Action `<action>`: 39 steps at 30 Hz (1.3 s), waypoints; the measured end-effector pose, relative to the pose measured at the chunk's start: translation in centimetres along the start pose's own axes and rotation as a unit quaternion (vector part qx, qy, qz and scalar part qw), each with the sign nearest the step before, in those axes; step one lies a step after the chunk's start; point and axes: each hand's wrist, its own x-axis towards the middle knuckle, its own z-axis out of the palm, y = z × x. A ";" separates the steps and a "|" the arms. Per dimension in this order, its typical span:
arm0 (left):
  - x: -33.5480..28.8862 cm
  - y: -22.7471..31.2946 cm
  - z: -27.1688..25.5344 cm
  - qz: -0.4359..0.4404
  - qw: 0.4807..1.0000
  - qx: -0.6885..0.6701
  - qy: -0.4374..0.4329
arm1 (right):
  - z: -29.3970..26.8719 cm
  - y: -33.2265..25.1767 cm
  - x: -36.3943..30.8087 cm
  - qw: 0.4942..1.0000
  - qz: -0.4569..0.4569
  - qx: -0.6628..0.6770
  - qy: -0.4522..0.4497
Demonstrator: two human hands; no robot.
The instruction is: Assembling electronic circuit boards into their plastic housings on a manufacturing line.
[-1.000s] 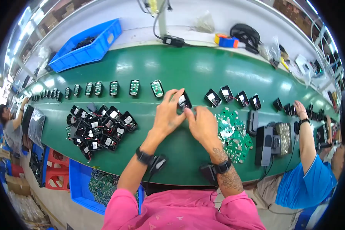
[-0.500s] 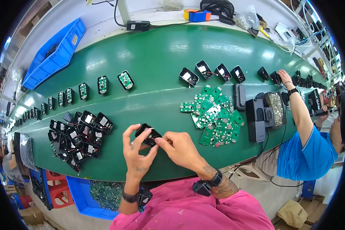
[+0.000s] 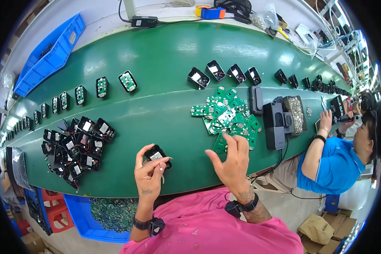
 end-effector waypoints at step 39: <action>-0.3 0.9 3.0 -0.039 0.992 -0.017 -0.123 | 2.3 -2.6 -0.4 0.759 0.331 0.531 -0.178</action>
